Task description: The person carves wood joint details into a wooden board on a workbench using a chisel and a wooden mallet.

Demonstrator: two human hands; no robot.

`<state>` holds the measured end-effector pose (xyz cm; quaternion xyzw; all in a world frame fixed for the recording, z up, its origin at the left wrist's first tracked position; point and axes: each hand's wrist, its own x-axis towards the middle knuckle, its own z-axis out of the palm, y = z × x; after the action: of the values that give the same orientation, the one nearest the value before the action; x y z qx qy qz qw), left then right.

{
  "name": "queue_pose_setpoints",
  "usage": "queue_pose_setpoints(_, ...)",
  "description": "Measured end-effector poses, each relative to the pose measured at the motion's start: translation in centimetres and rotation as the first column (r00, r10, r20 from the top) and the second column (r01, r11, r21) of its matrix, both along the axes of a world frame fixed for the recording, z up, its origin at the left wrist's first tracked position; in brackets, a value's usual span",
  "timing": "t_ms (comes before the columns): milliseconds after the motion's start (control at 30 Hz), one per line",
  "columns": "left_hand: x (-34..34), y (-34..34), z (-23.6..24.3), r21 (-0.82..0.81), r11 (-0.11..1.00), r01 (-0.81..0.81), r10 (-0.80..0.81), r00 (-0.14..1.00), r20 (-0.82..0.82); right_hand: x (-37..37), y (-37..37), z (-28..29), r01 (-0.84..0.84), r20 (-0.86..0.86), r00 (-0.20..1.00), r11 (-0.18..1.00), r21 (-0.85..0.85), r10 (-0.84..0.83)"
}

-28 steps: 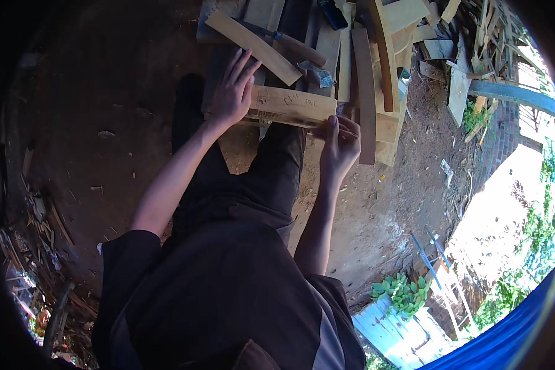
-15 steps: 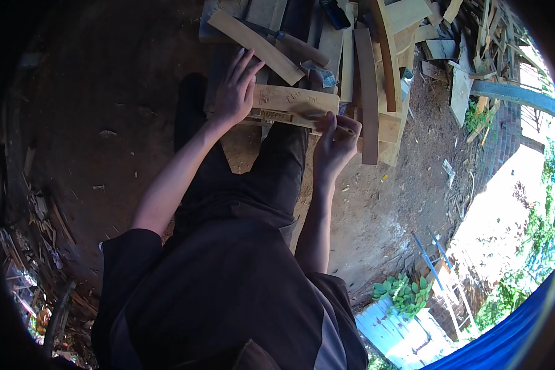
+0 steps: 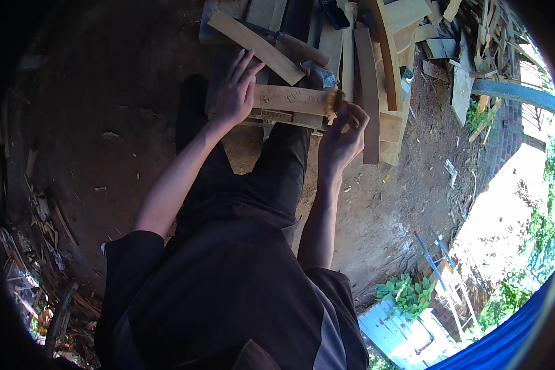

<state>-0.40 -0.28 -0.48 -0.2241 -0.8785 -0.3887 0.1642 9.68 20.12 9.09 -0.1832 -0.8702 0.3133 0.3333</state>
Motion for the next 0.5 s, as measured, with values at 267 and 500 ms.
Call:
queue_pose_setpoints(267,-0.1,-0.2,-0.1,-0.015,1.0,0.0,0.0,1.0,-0.008,0.3,-0.2,-0.4,-0.011,0.014,1.0,0.993,-0.114,0.013)
queue_pose_setpoints(500,-0.2,-0.2,-0.1,0.005,1.0,0.013,-0.013,1.0,-0.012,0.2,-2.4,-1.0,0.006,-0.08,0.997,0.975,-0.221,-0.024)
